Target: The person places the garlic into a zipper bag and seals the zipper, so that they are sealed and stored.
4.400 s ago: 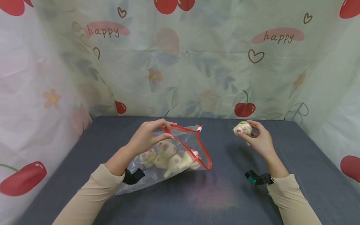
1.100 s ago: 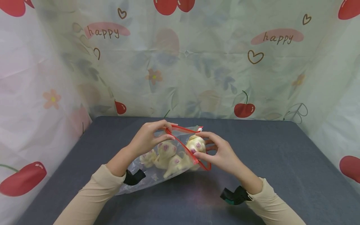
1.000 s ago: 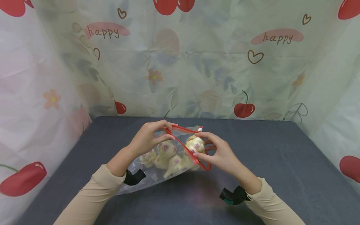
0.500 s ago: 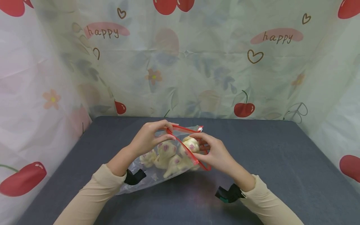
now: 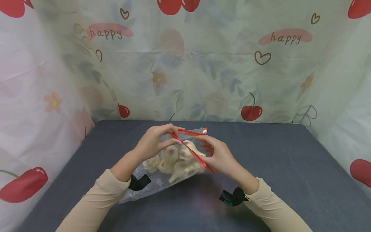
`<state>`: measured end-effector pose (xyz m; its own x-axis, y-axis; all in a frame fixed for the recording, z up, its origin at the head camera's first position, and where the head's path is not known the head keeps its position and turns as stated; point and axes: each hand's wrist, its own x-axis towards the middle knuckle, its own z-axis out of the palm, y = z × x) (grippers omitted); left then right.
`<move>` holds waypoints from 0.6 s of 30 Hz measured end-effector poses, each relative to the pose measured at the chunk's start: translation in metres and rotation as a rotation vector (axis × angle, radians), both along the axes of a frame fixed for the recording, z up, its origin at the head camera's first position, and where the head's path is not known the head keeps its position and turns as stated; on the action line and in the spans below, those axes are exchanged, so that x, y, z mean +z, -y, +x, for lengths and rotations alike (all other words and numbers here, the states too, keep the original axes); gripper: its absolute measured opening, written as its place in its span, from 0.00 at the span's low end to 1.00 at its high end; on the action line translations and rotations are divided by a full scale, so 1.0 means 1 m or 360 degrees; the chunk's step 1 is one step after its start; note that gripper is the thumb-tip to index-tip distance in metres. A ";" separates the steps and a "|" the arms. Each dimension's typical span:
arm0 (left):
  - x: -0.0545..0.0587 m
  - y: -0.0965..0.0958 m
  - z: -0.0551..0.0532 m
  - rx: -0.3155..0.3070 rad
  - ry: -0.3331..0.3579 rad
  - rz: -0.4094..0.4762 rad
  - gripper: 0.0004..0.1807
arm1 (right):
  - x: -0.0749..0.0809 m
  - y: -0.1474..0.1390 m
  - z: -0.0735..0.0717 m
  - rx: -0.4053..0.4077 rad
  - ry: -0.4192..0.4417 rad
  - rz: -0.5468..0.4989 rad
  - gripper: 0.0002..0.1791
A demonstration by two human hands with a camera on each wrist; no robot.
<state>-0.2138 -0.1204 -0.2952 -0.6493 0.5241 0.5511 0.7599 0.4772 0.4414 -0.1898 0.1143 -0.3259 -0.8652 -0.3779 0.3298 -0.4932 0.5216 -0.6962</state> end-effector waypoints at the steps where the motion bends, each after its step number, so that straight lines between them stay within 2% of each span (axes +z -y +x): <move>1: 0.000 0.000 0.000 -0.0003 0.0003 0.0003 0.12 | 0.000 -0.001 0.000 -0.0010 -0.0002 0.0009 0.26; 9: -0.001 -0.001 0.001 -0.0009 0.0036 0.0002 0.12 | 0.003 -0.016 0.003 -0.0060 0.0031 -0.0043 0.19; 18: -0.003 -0.003 0.001 -0.0020 0.0017 0.0008 0.12 | 0.005 -0.036 -0.006 -0.0157 0.0021 -0.0060 0.15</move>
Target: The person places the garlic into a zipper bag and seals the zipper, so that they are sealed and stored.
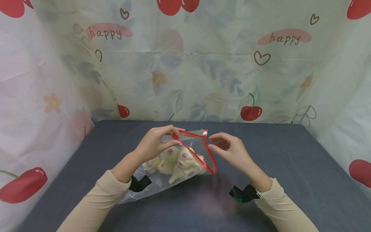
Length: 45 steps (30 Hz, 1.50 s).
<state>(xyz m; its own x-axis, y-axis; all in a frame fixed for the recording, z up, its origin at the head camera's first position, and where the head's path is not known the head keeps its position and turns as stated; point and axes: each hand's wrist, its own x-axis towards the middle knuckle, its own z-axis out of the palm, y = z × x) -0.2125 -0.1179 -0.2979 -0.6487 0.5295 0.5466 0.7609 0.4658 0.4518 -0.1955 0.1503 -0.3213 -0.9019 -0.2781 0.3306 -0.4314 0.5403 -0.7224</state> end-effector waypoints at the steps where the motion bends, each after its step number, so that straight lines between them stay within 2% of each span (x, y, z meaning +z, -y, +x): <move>1: 0.000 0.000 0.000 0.0002 -0.0004 -0.0005 0.12 | 0.000 -0.001 -0.001 -0.0010 -0.0004 0.0001 0.15; 11: 0.000 -0.002 0.005 0.0002 -0.0006 -0.0011 0.12 | -0.002 -0.007 -0.015 -0.0006 0.0050 0.0001 0.18; 19: 0.000 -0.003 0.006 0.0000 -0.0017 -0.0019 0.12 | -0.001 -0.003 -0.026 0.0198 0.0159 -0.0013 0.19; 24: -0.001 -0.004 0.006 -0.0003 -0.0012 -0.0018 0.12 | 0.000 0.000 -0.031 0.0263 0.0222 -0.0015 0.18; 32: -0.004 -0.006 0.008 -0.0027 0.0053 -0.0015 0.11 | 0.003 0.002 -0.035 0.0232 0.0362 -0.0097 0.19; 38: -0.005 -0.007 0.008 -0.0008 -0.0018 -0.0049 0.12 | 0.005 0.003 -0.038 0.0200 0.0491 -0.0243 0.20; 45: -0.006 -0.008 0.009 -0.0045 -0.0048 -0.0010 0.14 | 0.006 0.003 -0.041 0.0171 0.0543 -0.0350 0.20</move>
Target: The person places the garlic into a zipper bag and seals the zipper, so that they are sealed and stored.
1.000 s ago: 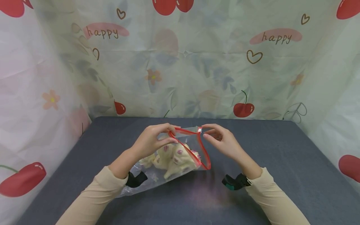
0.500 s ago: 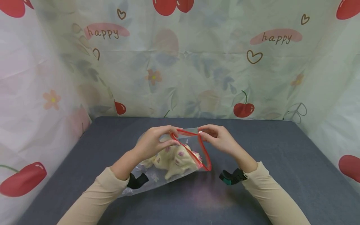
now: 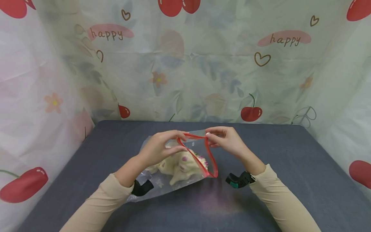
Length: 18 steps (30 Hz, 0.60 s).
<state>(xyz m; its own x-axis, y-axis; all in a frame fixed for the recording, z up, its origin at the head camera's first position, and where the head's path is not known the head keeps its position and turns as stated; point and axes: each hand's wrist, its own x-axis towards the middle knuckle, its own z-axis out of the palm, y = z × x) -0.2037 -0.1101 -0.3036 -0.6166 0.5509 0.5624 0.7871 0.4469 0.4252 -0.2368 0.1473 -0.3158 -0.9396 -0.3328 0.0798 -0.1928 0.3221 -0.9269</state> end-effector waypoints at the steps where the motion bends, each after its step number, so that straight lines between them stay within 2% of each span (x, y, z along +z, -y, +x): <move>1: 0.000 0.000 0.000 -0.0009 0.0003 0.0006 0.14 | 0.001 0.000 0.000 -0.0005 0.0006 -0.0012 0.20; 9: -0.001 -0.002 0.003 -0.0049 0.0028 0.0027 0.16 | 0.003 -0.001 -0.003 -0.0016 0.0078 -0.0104 0.21; 18: -0.001 -0.003 0.004 -0.0060 0.0013 0.0030 0.17 | 0.004 -0.001 -0.006 -0.0043 0.0075 -0.0140 0.22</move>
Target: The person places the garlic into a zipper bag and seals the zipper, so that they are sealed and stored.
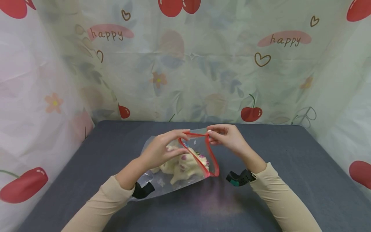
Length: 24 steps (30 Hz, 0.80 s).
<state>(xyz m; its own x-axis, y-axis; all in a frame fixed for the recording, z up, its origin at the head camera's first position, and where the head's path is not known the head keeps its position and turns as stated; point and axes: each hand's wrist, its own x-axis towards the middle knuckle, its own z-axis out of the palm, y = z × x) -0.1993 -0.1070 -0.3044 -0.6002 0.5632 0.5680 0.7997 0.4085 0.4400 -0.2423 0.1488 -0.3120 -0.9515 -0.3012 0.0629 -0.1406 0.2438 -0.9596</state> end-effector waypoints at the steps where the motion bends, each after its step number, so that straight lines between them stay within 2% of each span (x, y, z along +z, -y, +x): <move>1: -0.001 0.000 0.000 -0.0001 -0.0009 0.0007 0.17 | 0.000 0.000 0.000 -0.0008 -0.0002 -0.0002 0.23; 4: -0.002 -0.001 0.000 0.0010 -0.0037 0.0032 0.18 | -0.001 -0.001 -0.002 -0.0023 0.0001 -0.0002 0.23; 6: -0.003 -0.002 0.001 0.0036 -0.0104 0.0046 0.18 | -0.001 -0.001 -0.002 -0.0031 0.0011 -0.0004 0.23; 8: -0.002 -0.004 0.004 0.0067 -0.0225 0.0065 0.18 | -0.001 -0.002 -0.003 -0.0030 0.0014 0.0001 0.23; 11: 0.000 -0.011 0.011 0.0088 -0.0486 0.0089 0.17 | -0.002 -0.002 -0.002 -0.0022 0.0017 0.0002 0.23; 15: 0.001 -0.024 0.023 0.0054 -0.0794 0.0073 0.13 | -0.002 -0.004 -0.002 -0.0009 0.0017 0.0005 0.22; 18: -0.001 -0.033 0.033 0.0041 -0.0933 0.0035 0.12 | -0.003 -0.005 -0.002 -0.0005 0.0015 0.0018 0.22; 21: -0.004 -0.040 0.042 -0.0015 -0.0930 0.0011 0.11 | -0.004 -0.005 -0.002 0.0001 0.0019 0.0019 0.22; 24: -0.008 -0.047 0.051 -0.0093 -0.0738 -0.0074 0.11 | -0.004 -0.006 -0.003 0.0001 0.0031 0.0010 0.22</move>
